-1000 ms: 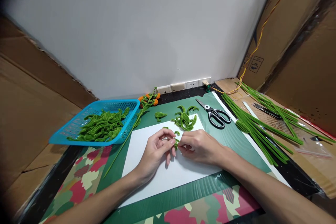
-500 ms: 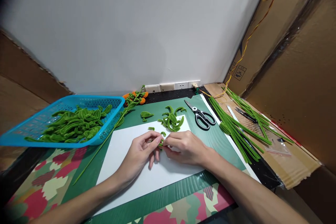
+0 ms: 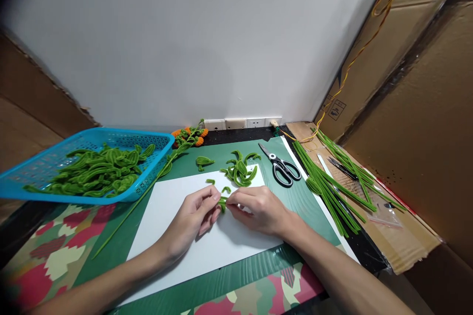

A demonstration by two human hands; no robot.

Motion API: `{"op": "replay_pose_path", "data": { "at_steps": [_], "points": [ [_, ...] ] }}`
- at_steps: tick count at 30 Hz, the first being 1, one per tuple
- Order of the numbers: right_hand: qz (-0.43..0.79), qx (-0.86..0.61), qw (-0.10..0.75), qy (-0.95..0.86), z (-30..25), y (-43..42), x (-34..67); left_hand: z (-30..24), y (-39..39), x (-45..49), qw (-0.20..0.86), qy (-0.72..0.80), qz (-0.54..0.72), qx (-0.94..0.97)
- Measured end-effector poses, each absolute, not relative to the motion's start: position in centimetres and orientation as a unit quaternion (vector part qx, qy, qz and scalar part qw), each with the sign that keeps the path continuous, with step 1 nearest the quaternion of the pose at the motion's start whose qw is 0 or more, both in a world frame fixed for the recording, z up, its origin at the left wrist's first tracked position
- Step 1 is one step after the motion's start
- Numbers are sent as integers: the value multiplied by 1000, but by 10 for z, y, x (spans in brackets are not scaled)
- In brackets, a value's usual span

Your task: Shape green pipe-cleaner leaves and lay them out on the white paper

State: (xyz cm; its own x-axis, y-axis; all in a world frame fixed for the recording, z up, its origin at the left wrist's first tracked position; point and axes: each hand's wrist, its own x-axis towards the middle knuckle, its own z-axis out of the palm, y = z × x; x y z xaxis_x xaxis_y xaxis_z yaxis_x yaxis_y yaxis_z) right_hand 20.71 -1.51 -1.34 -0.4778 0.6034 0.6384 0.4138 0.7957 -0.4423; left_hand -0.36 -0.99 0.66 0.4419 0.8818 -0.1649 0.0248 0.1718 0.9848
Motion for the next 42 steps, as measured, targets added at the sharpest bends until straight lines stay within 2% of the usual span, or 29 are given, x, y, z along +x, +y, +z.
{"op": "replay_pose_path", "data": {
  "at_steps": [8,17,23,29,42],
  "points": [
    [163,-308,455,-819,-1,-21,202,7,-11,-7,669,400,312,544],
    [186,-299,455,-818,1,-23,202,6,-9,-10,727,338,297,518],
    [196,-300,458,-814,1,-22,203,5,-9,-9,722,335,299,526],
    [149,-293,450,-830,-5,-19,206,3,-8,-7,677,371,322,548],
    [65,-312,433,-844,-16,-16,206,0,-10,-6,672,365,335,550]
  ]
}}
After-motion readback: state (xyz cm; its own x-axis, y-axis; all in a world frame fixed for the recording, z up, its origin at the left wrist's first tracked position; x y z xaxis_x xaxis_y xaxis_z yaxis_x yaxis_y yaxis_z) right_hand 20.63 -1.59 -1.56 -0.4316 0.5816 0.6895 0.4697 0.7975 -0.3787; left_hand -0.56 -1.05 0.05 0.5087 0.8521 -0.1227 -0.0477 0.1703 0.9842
